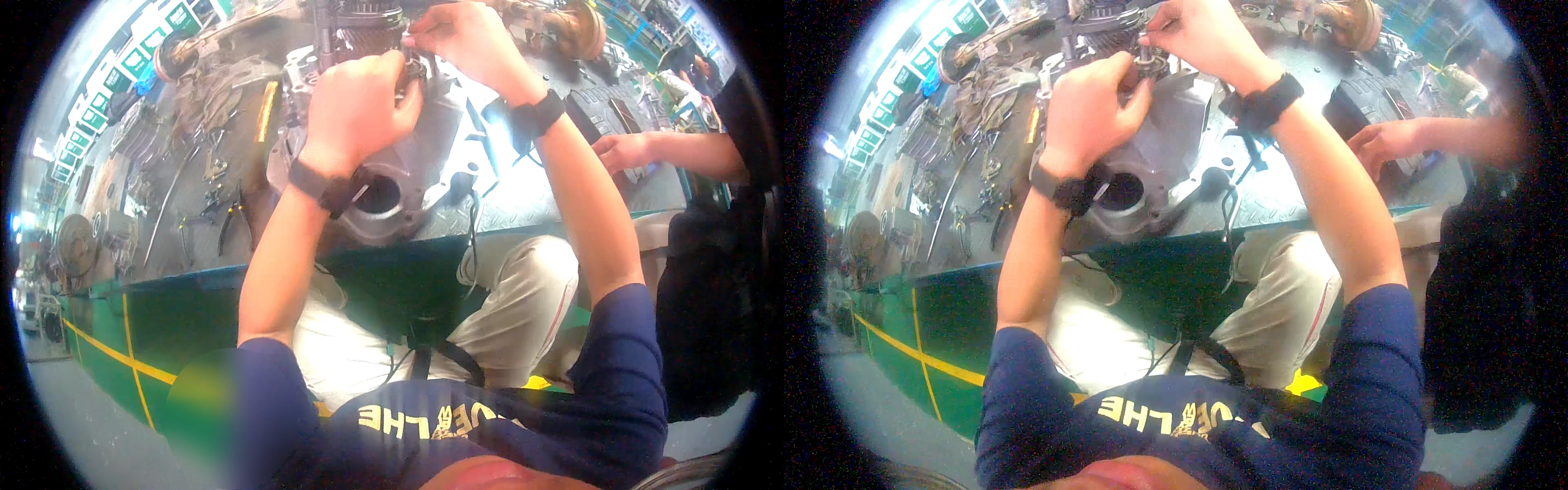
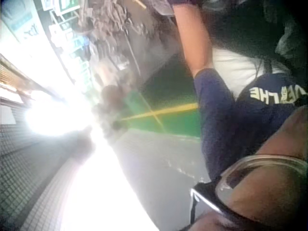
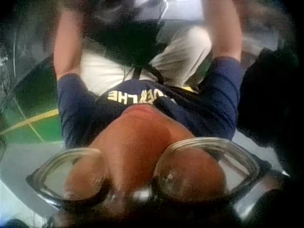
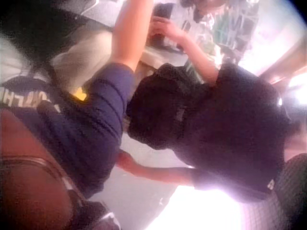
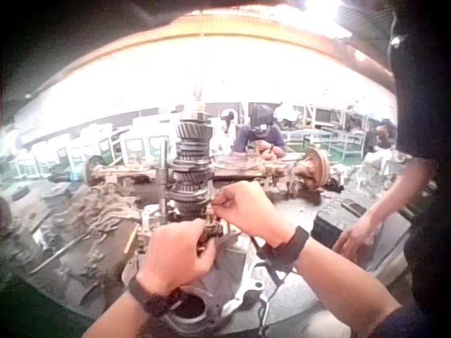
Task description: The person works on an engine assembly by hand, manipulating various gears and metal components. They use a hammer to tap parts into position and then assemble a small gear assembly before inserting it into the engine block.
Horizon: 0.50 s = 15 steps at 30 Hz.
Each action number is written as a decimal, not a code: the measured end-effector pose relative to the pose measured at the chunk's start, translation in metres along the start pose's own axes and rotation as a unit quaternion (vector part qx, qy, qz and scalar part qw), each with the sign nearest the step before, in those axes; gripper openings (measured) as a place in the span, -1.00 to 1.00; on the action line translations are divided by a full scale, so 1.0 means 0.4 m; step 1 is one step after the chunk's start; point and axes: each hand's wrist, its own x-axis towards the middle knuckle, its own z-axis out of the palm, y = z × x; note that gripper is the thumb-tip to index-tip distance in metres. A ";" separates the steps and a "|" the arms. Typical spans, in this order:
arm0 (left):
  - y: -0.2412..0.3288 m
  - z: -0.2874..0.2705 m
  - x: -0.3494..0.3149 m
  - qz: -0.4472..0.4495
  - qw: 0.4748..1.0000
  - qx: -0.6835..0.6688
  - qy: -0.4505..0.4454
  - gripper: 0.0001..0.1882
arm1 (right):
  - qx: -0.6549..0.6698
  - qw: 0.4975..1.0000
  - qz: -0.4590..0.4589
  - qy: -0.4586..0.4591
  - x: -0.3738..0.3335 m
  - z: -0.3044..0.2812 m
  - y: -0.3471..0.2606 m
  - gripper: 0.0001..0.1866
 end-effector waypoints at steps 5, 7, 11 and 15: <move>-0.010 -0.044 -0.048 0.001 0.998 -0.057 -0.035 -0.71 | 0.057 0.998 0.003 0.021 -0.017 0.021 0.023 -0.83; -0.027 -0.065 -0.077 0.035 0.998 0.025 -0.036 -0.70 | 0.042 0.999 -0.001 0.013 -0.007 0.019 0.025 -0.83; -0.035 -0.056 -0.096 0.014 0.999 -0.008 -0.042 -0.68 | 0.122 0.991 0.039 -0.046 0.014 0.020 0.052 -0.81; -0.040 -0.049 -0.089 0.018 0.998 -0.004 -0.056 -0.69 | 0.175 0.984 0.019 -0.024 0.003 0.018 0.056 -0.82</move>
